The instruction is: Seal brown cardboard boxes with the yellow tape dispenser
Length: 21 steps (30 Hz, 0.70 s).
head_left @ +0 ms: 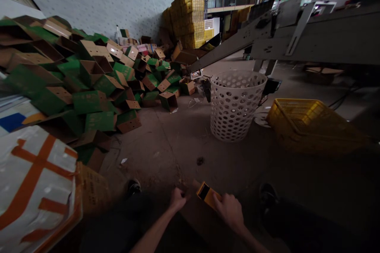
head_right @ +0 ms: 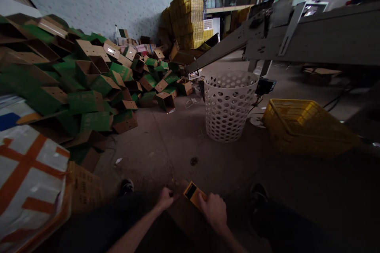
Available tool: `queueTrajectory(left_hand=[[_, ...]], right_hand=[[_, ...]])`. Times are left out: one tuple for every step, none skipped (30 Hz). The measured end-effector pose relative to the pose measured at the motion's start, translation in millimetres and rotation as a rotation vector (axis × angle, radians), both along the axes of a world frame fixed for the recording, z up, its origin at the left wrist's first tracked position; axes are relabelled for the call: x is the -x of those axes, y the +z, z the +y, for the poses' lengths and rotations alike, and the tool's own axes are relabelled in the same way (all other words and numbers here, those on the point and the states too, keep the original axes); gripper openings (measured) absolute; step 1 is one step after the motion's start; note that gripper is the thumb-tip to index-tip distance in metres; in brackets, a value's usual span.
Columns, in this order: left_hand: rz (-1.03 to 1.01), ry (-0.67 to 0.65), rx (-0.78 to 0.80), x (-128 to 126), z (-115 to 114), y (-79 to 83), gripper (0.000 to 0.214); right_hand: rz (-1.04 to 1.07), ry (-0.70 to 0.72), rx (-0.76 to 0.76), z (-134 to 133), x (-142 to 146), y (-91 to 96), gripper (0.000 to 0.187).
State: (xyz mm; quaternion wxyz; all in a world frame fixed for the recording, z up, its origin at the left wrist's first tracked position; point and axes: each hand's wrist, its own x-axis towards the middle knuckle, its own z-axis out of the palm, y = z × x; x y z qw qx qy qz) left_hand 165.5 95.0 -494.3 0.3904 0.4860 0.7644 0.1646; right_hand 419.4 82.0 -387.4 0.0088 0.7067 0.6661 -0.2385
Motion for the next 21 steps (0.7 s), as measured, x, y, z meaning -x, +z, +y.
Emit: queueTrajectory(left_hand=[[0.003, 0.000, -0.010, 0.1, -0.3, -0.6, 0.020], [0.005, -0.007, -0.015, 0.3, -0.4, -1.3, 0.021], [0.005, -0.013, -0.017, 0.4, -0.4, -2.0, 0.021], [0.003, -0.011, -0.018, 0.6, -0.3, -2.4, 0.022], [0.000, -0.004, -0.019, 0.6, -0.3, -2.7, 0.023], [-0.002, 0.007, -0.021, 0.6, -0.5, -2.8, 0.025], [-0.005, 0.018, -0.027, 0.5, -0.8, -2.6, 0.026], [-0.008, 0.030, -0.040, 0.3, -1.4, -2.3, 0.028], [-0.010, 0.043, -0.056, -0.1, -2.2, -1.9, 0.029], [-0.010, 0.057, -0.072, -0.5, -3.2, -1.5, 0.030], [-0.011, 0.070, -0.086, -1.0, -4.2, -1.1, 0.030], [-0.012, 0.081, -0.094, -1.5, -5.1, -1.0, 0.030], [-0.011, 0.091, -0.098, -1.9, -5.9, -1.0, 0.030], [-0.011, 0.097, -0.097, -2.2, -6.5, -1.2, 0.029], [-0.015, 0.103, -0.096, -2.2, -6.9, -1.5, 0.029], [-0.019, 0.110, -0.095, -2.2, -7.0, -1.8, 0.029], [-0.021, 0.117, -0.096, -2.0, -7.0, -1.9, 0.029], [-0.020, 0.122, -0.097, -1.7, -7.0, -1.8, 0.030], [-0.017, 0.122, -0.100, -1.4, -7.0, -1.4, 0.030], [-0.015, 0.120, -0.105, -1.3, -7.1, -0.7, 0.030], [-0.016, 0.116, -0.110, -1.2, -7.2, 0.1, 0.030]], right_hand=[[-0.003, 0.002, -0.003, -0.1, -0.1, -0.9, 0.068], [-0.004, 0.002, -0.007, -0.3, -0.2, -1.4, 0.068], [-0.004, 0.000, -0.010, -0.4, -0.2, -1.7, 0.068], [-0.004, -0.004, -0.012, -0.4, -0.1, -1.5, 0.069], [-0.002, -0.008, -0.010, -0.3, 0.1, -1.2, 0.070], [0.003, -0.012, -0.005, -0.2, 0.3, -0.7, 0.070], [0.010, -0.018, 0.001, 0.1, 0.4, -0.2, 0.070], [0.015, -0.020, 0.004, 0.4, 0.5, 0.2, 0.070], [0.020, -0.019, 0.003, 0.8, 0.6, 0.5, 0.068], [0.023, -0.017, 0.000, 1.1, 0.6, 0.6, 0.067], [0.025, -0.016, -0.004, 1.3, 0.6, 0.5, 0.067], [0.026, -0.016, -0.009, 1.5, 0.5, 0.3, 0.067], [0.027, -0.013, -0.011, 1.6, 0.5, -0.1, 0.068], [0.030, -0.010, -0.011, 1.6, 0.4, -0.4, 0.068], [0.032, -0.008, -0.008, 1.6, 0.3, -0.8, 0.069], [0.034, -0.007, -0.005, 1.5, 0.2, -1.2, 0.070], [0.035, -0.007, -0.004, 1.3, 0.0, -1.6, 0.070], [0.035, -0.009, -0.007, 1.2, -0.1, -1.9, 0.070], [0.033, -0.012, -0.012, 1.0, -0.2, -2.1, 0.070], [0.031, -0.015, -0.017, 0.8, -0.2, -2.3, 0.070], [0.030, -0.016, -0.021, 0.7, -0.1, -2.4, 0.069]])
